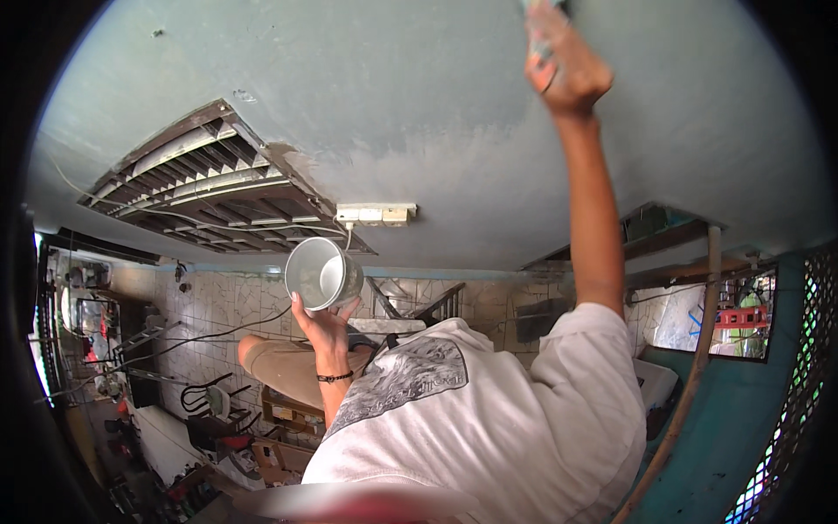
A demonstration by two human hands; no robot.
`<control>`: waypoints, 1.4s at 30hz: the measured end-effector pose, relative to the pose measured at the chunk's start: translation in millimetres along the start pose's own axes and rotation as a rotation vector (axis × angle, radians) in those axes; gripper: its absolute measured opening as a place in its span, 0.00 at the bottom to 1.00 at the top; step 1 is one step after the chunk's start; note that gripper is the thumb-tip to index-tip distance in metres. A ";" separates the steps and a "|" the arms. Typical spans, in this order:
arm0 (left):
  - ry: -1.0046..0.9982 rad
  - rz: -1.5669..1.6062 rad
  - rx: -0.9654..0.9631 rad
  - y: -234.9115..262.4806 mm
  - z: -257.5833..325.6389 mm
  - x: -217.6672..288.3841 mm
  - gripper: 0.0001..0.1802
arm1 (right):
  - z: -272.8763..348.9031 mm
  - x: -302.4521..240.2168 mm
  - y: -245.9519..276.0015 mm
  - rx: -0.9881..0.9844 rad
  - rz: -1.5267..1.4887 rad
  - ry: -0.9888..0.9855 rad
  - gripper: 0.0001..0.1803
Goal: The person applies paint from a paint bucket onto a wall using a paint brush.
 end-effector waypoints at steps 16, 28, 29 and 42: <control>-0.005 -0.035 0.096 18.1 -2.2 4.1 0.51 | 143.4 -86.2 78.3 -0.617 -0.175 -0.598 0.14; -0.042 -0.004 0.079 13.1 -0.3 5.3 0.51 | -38.1 28.2 34.2 -0.031 0.020 -0.062 0.14; -0.036 -0.005 0.064 12.0 1.6 5.1 0.51 | -48.1 33.5 21.2 0.141 -0.047 -0.050 0.14; -0.013 -0.015 0.065 15.2 0.7 -6.4 0.50 | 166.4 -79.3 47.2 -0.090 -0.092 -0.302 0.10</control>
Point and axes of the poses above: each hand's wrist, its own z-axis away from the middle knuckle, its own y-axis out of the back of the hand, x = y × z, the point moved 1 cm from there along -z, towards the middle knuckle, and after that the axes turned 6 degrees about x, right-handed, at the moved point
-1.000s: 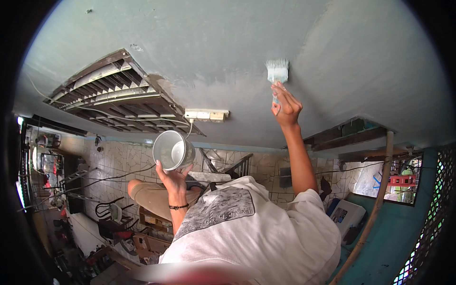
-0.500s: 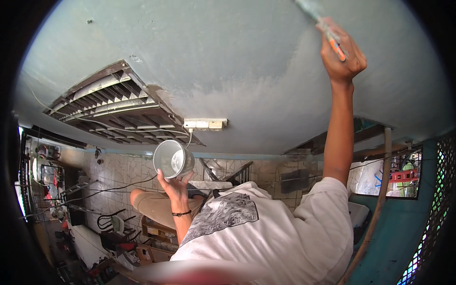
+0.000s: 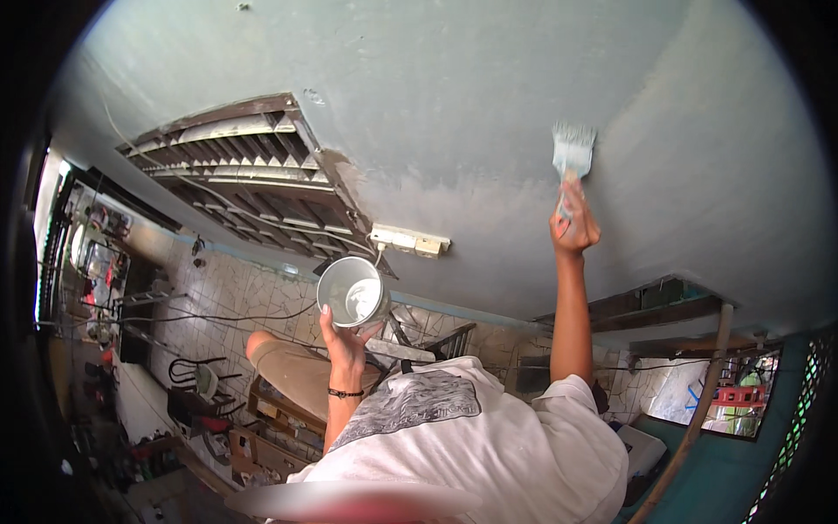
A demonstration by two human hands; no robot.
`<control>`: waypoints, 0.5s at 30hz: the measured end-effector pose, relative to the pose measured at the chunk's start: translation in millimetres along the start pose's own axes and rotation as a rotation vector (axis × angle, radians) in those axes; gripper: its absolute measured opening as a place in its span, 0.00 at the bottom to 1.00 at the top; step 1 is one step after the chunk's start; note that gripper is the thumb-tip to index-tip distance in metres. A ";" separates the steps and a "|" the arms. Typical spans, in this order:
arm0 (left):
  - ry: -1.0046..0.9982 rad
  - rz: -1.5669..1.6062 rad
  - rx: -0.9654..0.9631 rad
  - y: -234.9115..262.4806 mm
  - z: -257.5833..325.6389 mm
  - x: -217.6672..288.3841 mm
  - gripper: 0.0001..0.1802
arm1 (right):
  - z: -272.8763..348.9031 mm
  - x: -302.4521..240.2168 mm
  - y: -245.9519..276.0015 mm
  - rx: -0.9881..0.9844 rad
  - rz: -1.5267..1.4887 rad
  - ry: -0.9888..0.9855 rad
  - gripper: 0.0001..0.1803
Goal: The person applies paint from a paint bucket onto a wall using a paint brush.
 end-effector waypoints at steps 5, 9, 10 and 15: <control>-0.028 -0.027 -0.027 -10.7 3.6 8.2 0.48 | 49.6 -34.2 18.8 -0.166 -0.025 -0.163 0.10; -0.086 -0.028 -0.065 -10.9 2.3 6.9 0.46 | 71.8 -69.5 40.3 -0.329 -0.043 -0.448 0.11; -0.078 -0.032 -0.056 -9.4 1.2 4.8 0.46 | 73.2 -79.8 47.4 -0.416 -0.041 -0.614 0.10; -0.111 -0.062 -0.104 -17.0 5.5 1.2 0.39 | 33.9 -132.9 54.3 -0.520 -0.412 -1.093 0.08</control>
Point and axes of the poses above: each hand's wrist, its own z-axis away from the middle knuckle, its own y-axis out of the back of the hand, x = y × z, the point moved 1 cm from there along -z, towards the middle knuckle, and after that the axes turned 6 degrees about x, right-handed, at the moved point
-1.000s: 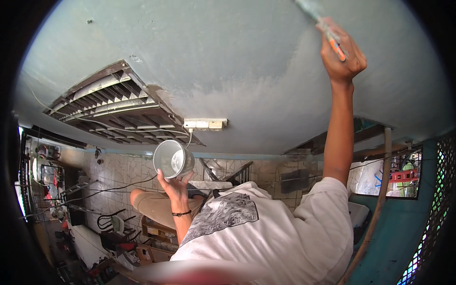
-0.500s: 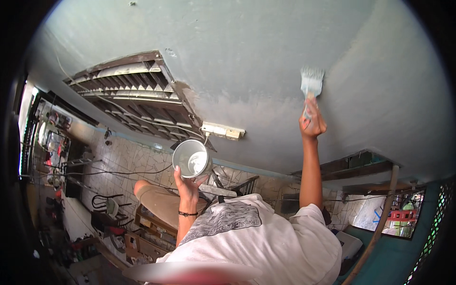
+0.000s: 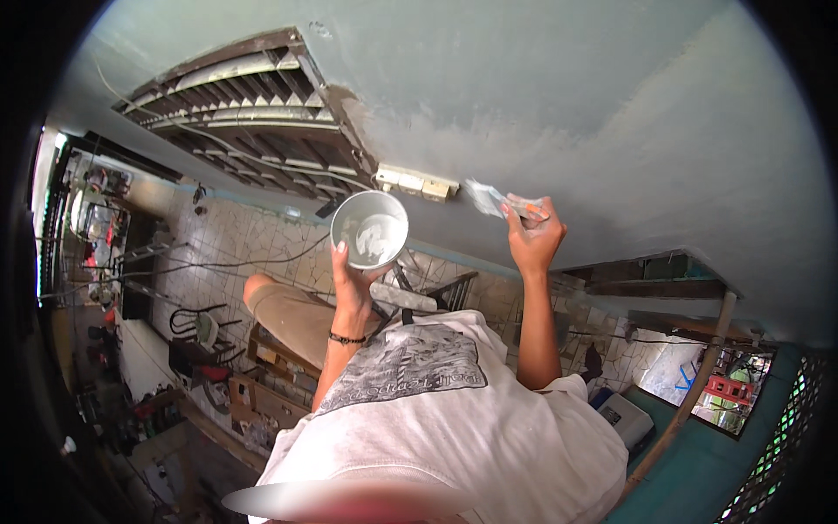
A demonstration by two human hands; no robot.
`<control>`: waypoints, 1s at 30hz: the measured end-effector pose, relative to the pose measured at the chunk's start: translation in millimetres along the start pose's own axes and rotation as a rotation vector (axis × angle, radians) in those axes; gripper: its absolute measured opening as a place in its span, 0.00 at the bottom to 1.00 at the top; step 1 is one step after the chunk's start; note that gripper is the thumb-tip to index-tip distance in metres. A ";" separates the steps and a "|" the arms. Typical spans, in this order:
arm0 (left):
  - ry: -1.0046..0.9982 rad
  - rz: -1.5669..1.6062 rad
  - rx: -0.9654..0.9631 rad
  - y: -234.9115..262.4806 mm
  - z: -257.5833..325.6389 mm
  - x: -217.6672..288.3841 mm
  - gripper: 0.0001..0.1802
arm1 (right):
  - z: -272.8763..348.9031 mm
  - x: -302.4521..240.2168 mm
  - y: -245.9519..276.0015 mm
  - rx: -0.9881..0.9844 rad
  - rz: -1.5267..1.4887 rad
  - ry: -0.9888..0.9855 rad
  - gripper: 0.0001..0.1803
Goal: The person applies paint from a paint bucket onto a wall using a paint brush.
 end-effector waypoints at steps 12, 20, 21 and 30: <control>-0.043 -0.020 -0.076 -29.6 10.4 -8.3 0.45 | 16.2 -124.9 -30.2 -0.182 -0.219 0.439 0.16; -0.240 -0.209 -0.089 -17.3 13.1 -19.0 0.50 | 43.7 -119.1 -57.3 -0.318 -0.014 0.402 0.21; -0.297 -0.197 -0.091 -19.0 13.2 -19.7 0.51 | 45.3 -115.0 -60.1 -0.320 0.014 0.423 0.21; -0.340 -0.154 -0.078 -27.5 13.7 -18.3 0.55 | 46.1 -96.4 -64.3 -0.308 0.041 0.372 0.21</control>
Point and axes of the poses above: each hand's wrist, its own z-axis away from the middle knuckle, its own y-axis out of the back of the hand, x = y × z, the point moved 1 cm from there along -z, towards the middle knuckle, and after that the axes turned 6 degrees about x, right-handed, at the moved point
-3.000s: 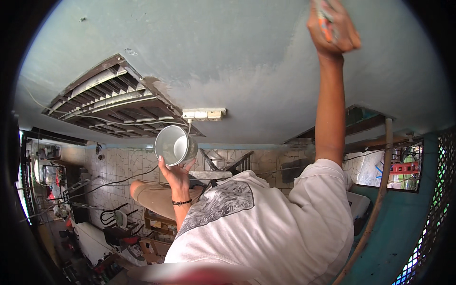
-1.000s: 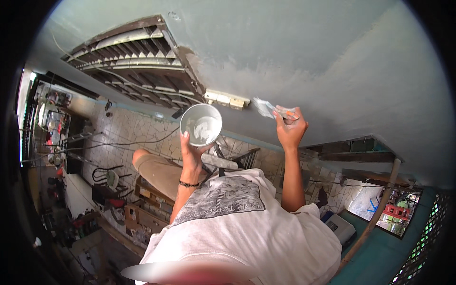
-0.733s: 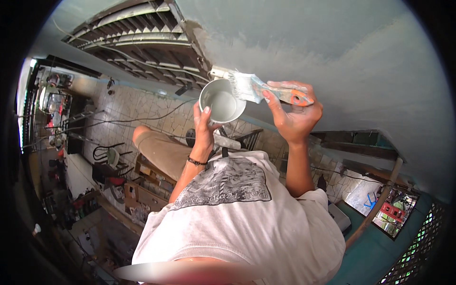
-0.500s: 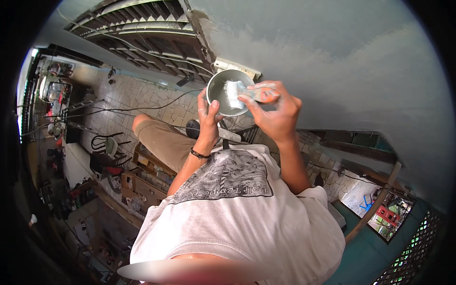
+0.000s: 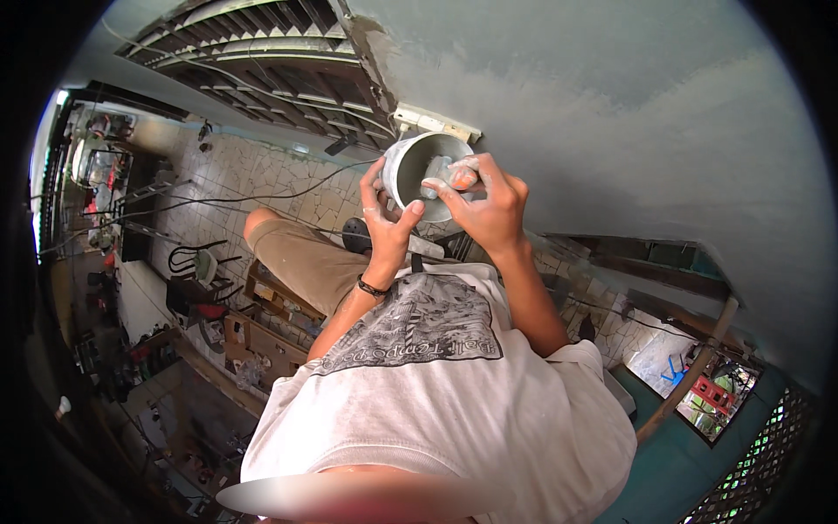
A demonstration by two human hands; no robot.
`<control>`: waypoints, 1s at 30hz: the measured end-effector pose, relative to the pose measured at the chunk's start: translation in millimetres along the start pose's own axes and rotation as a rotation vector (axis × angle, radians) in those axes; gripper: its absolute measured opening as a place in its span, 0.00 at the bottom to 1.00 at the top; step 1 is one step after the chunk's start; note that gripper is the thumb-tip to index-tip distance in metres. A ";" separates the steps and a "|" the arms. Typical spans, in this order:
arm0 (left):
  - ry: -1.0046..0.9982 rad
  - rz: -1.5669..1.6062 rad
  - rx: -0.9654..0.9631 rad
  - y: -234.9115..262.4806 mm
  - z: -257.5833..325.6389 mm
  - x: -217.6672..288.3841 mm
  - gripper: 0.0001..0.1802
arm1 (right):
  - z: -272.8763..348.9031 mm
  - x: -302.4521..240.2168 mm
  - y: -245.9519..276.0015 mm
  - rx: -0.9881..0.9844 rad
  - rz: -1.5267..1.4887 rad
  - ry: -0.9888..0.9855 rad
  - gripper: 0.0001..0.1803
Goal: The person applies paint from a paint bucket onto a wall using a paint brush.
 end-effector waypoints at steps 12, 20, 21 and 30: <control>-0.014 -0.101 0.006 1.9 3.3 -5.3 0.54 | 2.9 11.6 10.1 -0.022 -0.041 -0.012 0.22; -0.009 -0.122 0.051 0.6 -1.0 -2.4 0.53 | 3.6 40.0 26.9 0.119 -0.283 -0.217 0.15; -0.005 -0.143 0.064 0.0 0.1 -1.9 0.53 | 3.2 40.0 29.6 0.029 -0.199 -0.159 0.14; -0.108 -0.429 0.062 -10.0 8.3 13.0 0.56 | 17.9 25.4 25.8 0.154 -0.104 -0.283 0.11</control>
Point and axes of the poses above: each hand's wrist, its own z-axis away from the middle knuckle, its own y-axis out of the back of the hand, x = y × z, the point moved 1 cm from there along -z, towards the middle knuckle, and after that the axes turned 6 degrees about x, right-handed, at the moved point
